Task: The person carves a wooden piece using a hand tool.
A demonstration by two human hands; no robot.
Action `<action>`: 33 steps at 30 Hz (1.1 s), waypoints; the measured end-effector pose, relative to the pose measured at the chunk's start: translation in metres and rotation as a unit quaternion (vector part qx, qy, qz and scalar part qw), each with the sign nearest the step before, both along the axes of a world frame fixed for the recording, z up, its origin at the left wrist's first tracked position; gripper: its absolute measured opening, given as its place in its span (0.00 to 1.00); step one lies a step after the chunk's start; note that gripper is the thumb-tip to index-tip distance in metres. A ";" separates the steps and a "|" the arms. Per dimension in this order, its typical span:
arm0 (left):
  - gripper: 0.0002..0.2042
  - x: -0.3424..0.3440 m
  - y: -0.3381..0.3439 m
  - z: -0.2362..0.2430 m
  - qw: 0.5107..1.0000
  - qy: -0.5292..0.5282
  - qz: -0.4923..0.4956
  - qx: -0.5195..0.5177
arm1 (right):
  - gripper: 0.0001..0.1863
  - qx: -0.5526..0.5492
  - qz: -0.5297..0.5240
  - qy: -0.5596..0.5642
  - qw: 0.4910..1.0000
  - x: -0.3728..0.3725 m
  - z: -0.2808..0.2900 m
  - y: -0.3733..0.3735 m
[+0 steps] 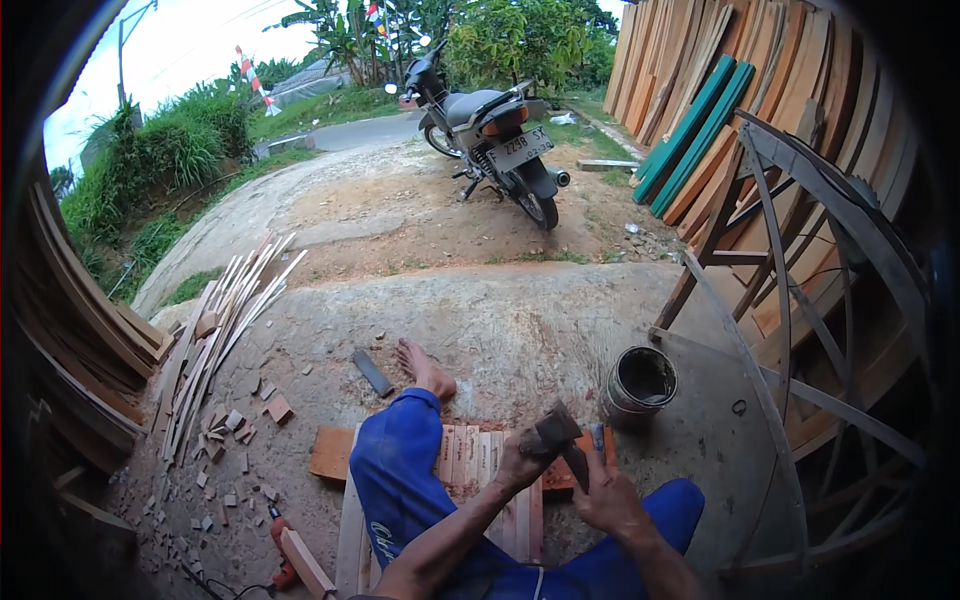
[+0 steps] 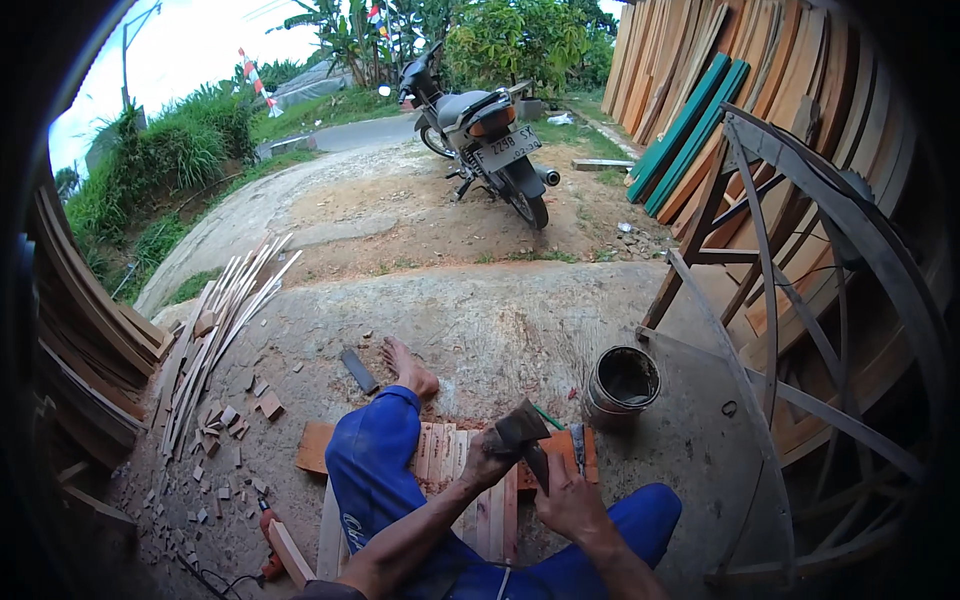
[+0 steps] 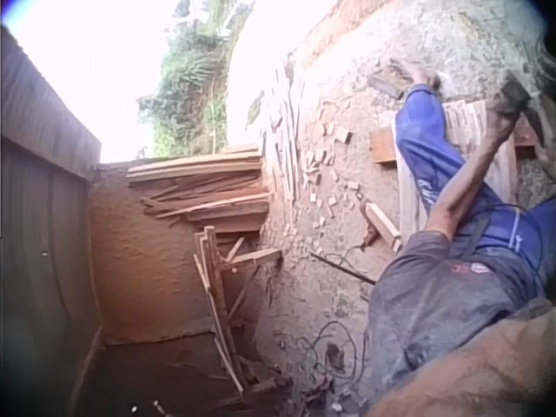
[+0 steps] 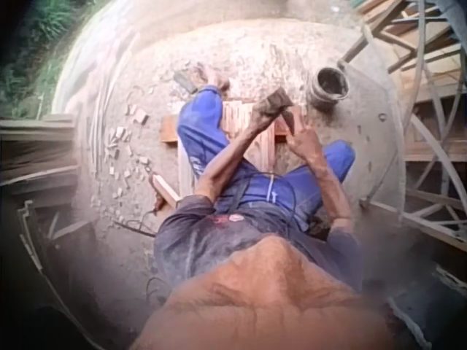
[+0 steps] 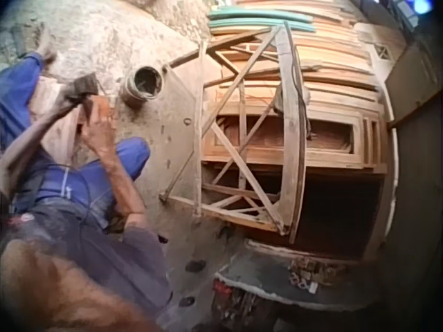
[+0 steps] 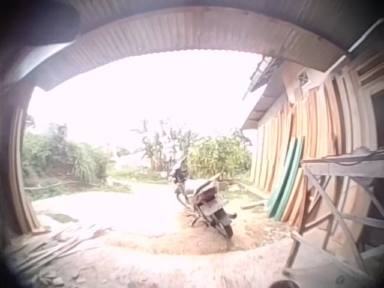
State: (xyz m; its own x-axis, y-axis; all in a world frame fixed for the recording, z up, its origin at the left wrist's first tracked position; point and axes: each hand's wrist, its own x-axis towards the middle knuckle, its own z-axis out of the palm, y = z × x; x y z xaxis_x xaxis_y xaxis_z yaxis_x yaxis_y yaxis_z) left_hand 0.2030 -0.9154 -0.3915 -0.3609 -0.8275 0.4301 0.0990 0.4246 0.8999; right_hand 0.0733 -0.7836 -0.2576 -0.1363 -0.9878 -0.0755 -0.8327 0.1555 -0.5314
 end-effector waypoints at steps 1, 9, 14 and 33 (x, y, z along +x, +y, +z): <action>0.10 0.002 -0.001 -0.002 0.999 -0.026 0.014 -0.015 | 0.24 -0.028 -0.021 -0.049 0.998 0.002 -0.010 0.001; 0.13 -0.009 -0.023 0.001 0.997 -0.033 0.050 0.053 | 0.21 0.014 -0.183 -0.478 0.859 -0.010 -0.093 -0.027; 0.12 -0.001 0.001 0.068 0.985 -0.021 0.081 -0.149 | 0.16 0.091 -0.220 -0.599 0.764 -0.016 -0.131 -0.025; 0.11 -0.022 -0.078 0.042 0.995 -0.011 0.095 0.007 | 0.16 0.199 -0.284 -0.530 0.774 -0.010 -0.165 -0.037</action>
